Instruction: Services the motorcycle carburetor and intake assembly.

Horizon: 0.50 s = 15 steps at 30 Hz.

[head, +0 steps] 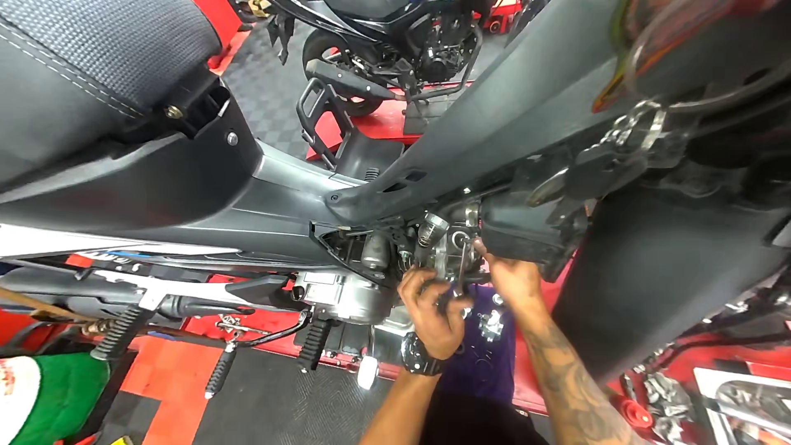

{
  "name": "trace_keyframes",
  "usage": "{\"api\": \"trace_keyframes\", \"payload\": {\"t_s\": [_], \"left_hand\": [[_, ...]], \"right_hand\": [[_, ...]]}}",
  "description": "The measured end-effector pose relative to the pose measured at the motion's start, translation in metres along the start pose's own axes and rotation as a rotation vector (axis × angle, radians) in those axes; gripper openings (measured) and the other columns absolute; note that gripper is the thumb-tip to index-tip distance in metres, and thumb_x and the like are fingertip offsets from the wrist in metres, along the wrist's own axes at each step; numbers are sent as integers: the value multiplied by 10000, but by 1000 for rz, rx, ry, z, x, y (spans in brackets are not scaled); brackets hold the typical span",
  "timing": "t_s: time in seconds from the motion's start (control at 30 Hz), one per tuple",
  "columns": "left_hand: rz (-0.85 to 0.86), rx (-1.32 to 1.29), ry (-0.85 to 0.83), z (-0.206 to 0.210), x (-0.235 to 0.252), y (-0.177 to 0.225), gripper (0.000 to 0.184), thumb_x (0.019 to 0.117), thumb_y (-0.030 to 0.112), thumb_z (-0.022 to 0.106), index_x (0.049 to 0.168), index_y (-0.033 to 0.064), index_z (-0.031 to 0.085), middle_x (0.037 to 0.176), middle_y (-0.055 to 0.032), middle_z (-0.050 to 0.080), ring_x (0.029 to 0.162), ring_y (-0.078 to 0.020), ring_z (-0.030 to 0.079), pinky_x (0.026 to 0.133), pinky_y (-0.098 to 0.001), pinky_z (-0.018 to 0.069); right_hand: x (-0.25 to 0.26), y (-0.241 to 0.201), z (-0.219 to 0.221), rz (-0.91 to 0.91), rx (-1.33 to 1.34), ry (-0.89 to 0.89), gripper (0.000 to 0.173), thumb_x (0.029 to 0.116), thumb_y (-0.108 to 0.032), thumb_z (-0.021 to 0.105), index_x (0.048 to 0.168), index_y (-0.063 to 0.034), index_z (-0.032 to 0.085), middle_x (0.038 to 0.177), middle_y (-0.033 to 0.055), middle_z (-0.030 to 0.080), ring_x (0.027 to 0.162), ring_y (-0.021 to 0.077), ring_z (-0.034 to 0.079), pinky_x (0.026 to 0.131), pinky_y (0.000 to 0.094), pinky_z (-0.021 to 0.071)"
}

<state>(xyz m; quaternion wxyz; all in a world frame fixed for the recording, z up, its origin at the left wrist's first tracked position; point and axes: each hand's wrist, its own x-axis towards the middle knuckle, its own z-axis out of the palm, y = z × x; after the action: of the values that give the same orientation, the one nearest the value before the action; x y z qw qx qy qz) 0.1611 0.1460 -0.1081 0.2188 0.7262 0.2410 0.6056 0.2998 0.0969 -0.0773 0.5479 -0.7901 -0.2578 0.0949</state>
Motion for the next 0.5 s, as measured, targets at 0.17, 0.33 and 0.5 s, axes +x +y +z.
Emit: {"api": "trace_keyframes", "payload": {"t_s": [0.17,0.33,0.5], "left_hand": [[-2,14,-7,0,1,0,281,1020,476,559,1061,203,611,1213,12,571,1270,-179,521,1130,-419,433],[11,26,-19,-1,2,0,281,1031,462,541,1074,194,616,1165,14,597,1238,-177,547,1149,-445,416],[50,76,-74,-3,4,1,369,1065,455,475,1160,156,670,1122,-9,668,1181,-185,593,1155,-468,392]], "right_hand": [[0,1,1,2,17,4,315,874,-246,822,1120,-75,723,1046,64,750,1026,147,709,957,413,574],[0,0,1,18,12,0,314,874,-255,821,1116,-80,724,1039,66,750,1022,150,709,950,421,572],[0,1,1,4,48,-1,294,874,-222,818,1112,-77,723,1034,53,750,1013,130,709,946,392,577]]}}
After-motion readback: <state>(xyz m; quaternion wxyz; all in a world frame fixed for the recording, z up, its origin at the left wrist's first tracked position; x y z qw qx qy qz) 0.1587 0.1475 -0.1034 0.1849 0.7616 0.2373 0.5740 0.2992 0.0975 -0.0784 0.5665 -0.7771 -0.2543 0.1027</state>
